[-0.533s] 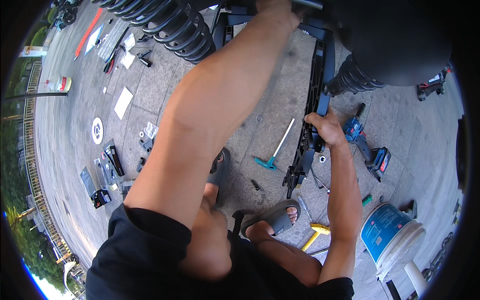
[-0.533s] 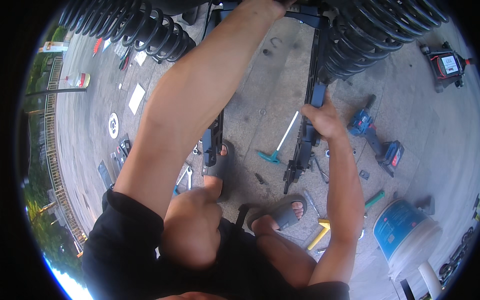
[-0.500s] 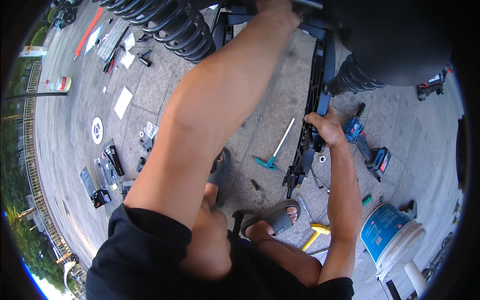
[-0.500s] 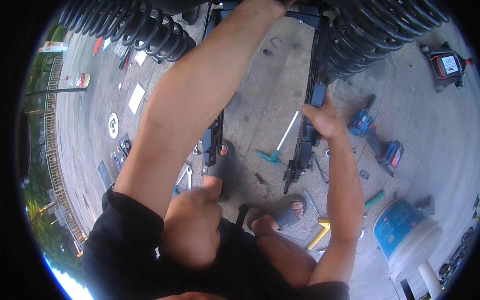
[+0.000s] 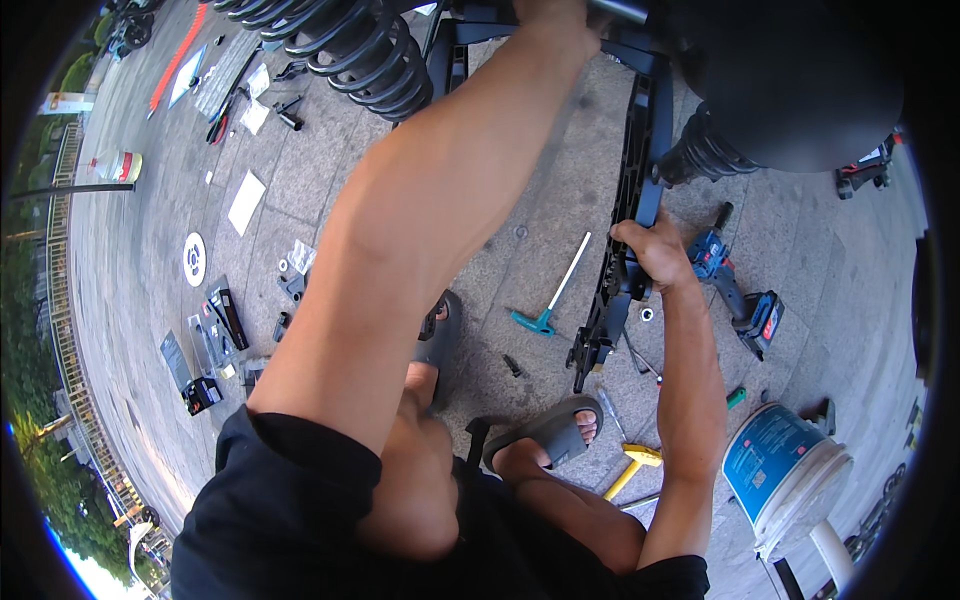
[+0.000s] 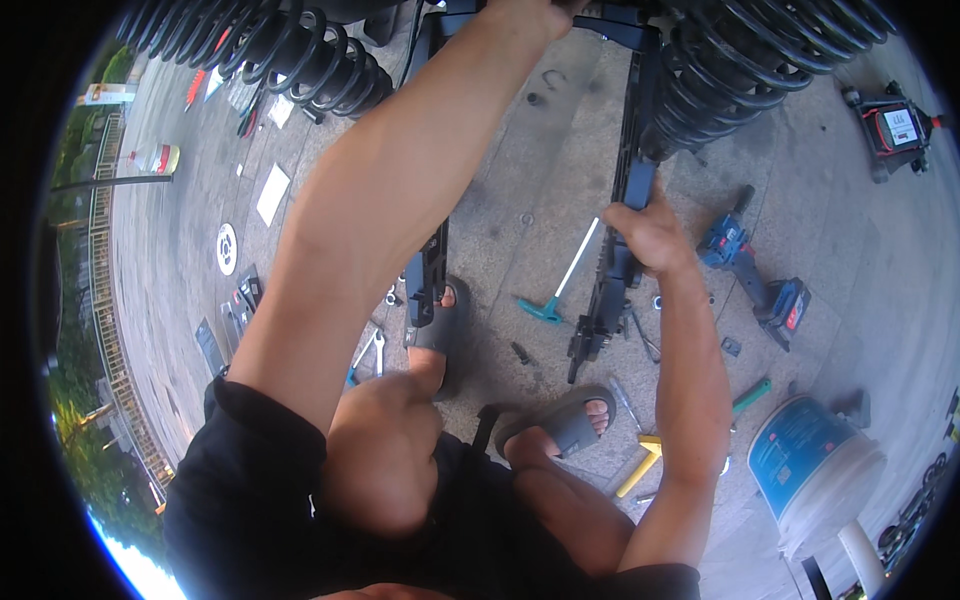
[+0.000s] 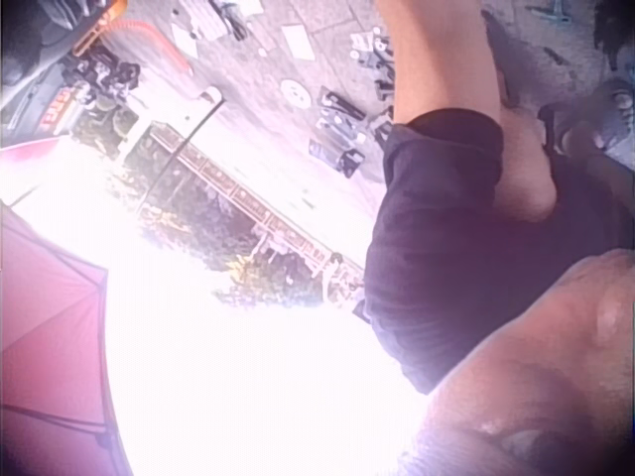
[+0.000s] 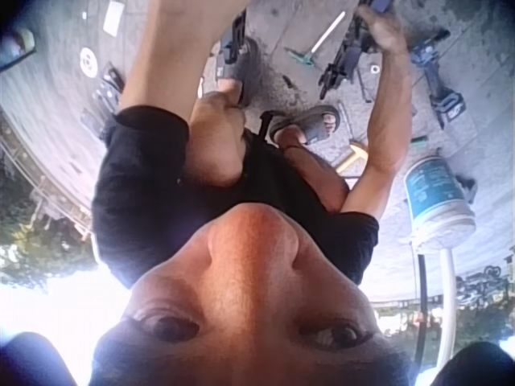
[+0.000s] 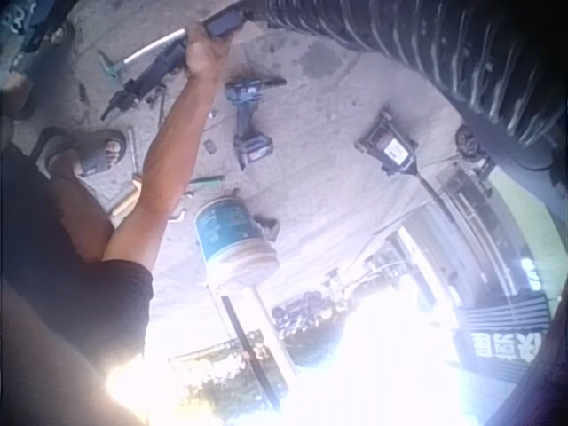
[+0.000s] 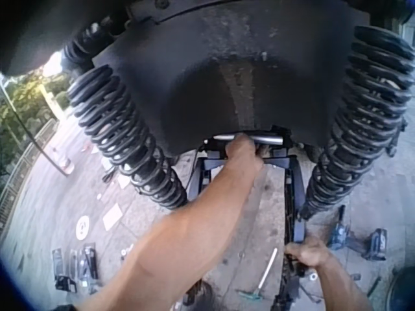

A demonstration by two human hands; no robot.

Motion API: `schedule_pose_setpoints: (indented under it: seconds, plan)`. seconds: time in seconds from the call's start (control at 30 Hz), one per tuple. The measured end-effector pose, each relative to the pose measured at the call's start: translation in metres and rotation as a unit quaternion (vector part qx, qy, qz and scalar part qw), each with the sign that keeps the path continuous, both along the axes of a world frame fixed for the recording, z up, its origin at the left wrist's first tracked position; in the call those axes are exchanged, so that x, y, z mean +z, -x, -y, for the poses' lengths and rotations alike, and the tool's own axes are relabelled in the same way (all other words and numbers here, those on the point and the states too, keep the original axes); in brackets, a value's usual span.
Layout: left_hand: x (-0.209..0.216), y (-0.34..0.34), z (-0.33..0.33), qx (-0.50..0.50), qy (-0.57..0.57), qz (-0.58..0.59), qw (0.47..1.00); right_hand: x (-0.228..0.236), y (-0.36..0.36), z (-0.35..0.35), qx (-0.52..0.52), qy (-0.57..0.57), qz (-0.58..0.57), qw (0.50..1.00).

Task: The person assembles a black metal frame by inserting a cylindrical rod and securing it with both hands. They repeatedly adjust the frame's position and alignment under a vehicle's rear suspension, then reposition the frame on the ground to continue assembly.

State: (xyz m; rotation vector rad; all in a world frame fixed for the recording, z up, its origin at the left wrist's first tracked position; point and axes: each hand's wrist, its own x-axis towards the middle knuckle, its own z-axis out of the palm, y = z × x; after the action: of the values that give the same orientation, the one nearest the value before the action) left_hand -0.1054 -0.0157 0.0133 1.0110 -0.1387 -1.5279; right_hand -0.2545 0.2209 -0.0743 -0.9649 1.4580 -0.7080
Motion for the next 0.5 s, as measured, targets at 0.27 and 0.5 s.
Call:
schedule_pose_setpoints:
  seconds: [0.27, 0.5]
  plan:
    - [-0.005, 0.003, -0.053, -0.158, 0.092, 0.384, 0.905, -0.007, 0.001, -0.001, 0.006, 0.005, -0.036, 0.999]
    - [0.007, -0.005, -0.066, -0.217, 0.138, 0.483, 0.837, -0.003, 0.0, -0.001, 0.038, 0.013, -0.086, 0.995]
